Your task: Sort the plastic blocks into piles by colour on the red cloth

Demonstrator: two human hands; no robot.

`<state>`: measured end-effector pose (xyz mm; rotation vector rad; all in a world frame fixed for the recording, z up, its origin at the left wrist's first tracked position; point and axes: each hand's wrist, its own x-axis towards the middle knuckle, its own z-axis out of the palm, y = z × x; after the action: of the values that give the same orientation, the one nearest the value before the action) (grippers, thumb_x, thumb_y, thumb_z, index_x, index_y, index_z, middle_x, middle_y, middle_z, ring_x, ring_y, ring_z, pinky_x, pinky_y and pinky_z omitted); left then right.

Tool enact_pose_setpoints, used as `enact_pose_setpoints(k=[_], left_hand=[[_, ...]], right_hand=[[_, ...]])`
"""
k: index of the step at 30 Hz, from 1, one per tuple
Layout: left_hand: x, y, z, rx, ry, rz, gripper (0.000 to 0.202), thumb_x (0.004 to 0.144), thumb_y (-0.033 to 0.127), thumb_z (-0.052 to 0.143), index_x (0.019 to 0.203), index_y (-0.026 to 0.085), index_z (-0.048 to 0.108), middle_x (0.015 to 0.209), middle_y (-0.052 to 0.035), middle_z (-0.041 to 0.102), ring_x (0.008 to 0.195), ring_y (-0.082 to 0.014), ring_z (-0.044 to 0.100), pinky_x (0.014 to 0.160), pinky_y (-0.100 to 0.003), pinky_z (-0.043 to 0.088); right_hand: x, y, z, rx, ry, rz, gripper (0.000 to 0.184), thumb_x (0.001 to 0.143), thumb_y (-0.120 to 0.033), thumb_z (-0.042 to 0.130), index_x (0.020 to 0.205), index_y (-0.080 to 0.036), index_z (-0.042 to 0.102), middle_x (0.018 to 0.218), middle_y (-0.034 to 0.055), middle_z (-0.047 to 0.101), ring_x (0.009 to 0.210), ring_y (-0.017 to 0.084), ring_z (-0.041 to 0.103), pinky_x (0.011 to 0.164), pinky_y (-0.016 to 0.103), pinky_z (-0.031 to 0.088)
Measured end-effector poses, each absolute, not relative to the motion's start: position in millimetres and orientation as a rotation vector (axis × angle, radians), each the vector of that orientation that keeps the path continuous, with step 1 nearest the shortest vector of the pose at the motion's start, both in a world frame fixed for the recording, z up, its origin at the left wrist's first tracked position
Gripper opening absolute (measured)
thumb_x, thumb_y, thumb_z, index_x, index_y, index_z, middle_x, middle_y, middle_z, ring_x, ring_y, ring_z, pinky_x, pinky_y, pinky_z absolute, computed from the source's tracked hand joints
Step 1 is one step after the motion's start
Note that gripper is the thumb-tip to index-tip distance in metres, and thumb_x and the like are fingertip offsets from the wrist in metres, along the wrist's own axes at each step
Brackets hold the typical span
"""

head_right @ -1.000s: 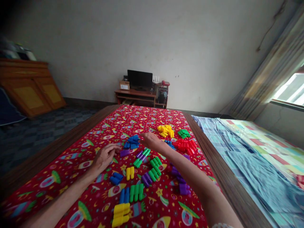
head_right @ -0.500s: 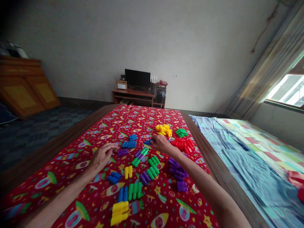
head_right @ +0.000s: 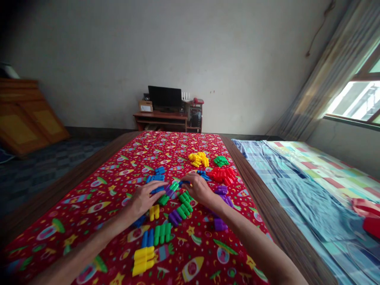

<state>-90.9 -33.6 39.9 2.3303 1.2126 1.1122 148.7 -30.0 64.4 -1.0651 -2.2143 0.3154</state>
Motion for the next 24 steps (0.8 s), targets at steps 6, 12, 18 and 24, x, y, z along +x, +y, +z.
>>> enact_pose_setpoints(k=[6,12,18,24], left_hand=[[-36.1,32.8,51.9,2.274,1.358,0.984,0.036,0.076,0.013,0.066,0.112,0.017,0.066,0.113,-0.0116,0.069,0.109,-0.0267,0.064,0.098,-0.041,0.049],[-6.6,68.7,29.5,2.269,1.342,0.852,0.049,0.069,0.009,0.069,0.117,0.012,0.063,0.107,-0.0138,0.070,0.101,-0.0301,0.066,0.087,-0.040,0.055],[8.5,73.3,4.9,2.334,1.199,0.858,0.055,0.078,0.004,0.054,0.132,0.016,0.053,0.127,-0.0117,0.063,0.122,-0.0268,0.056,0.105,-0.042,0.045],[11.3,67.0,-6.2,2.420,1.073,0.858,0.053,0.088,0.010,0.042,0.141,0.015,0.041,0.142,-0.0147,0.051,0.133,-0.0249,0.046,0.111,-0.044,0.038]], right_hand=[[163.9,4.0,37.4,-1.223,-2.223,-0.061,0.020,0.090,-0.022,0.055,0.105,-0.016,0.067,0.096,0.0123,0.064,0.090,0.021,0.059,0.081,0.032,0.046],[210.3,24.7,59.2,-1.394,-2.240,-0.108,0.027,0.091,-0.021,0.051,0.113,-0.012,0.065,0.097,0.0134,0.066,0.088,0.019,0.061,0.079,0.028,0.046],[251.9,26.2,78.7,-1.478,-2.491,-0.176,0.026,0.088,-0.028,0.061,0.110,-0.016,0.067,0.103,0.0132,0.067,0.099,0.022,0.061,0.088,0.033,0.048],[228.7,16.6,77.3,-1.664,-2.621,-0.291,0.021,0.088,-0.018,0.059,0.105,-0.015,0.070,0.106,0.0143,0.068,0.103,0.024,0.061,0.087,0.031,0.047]])
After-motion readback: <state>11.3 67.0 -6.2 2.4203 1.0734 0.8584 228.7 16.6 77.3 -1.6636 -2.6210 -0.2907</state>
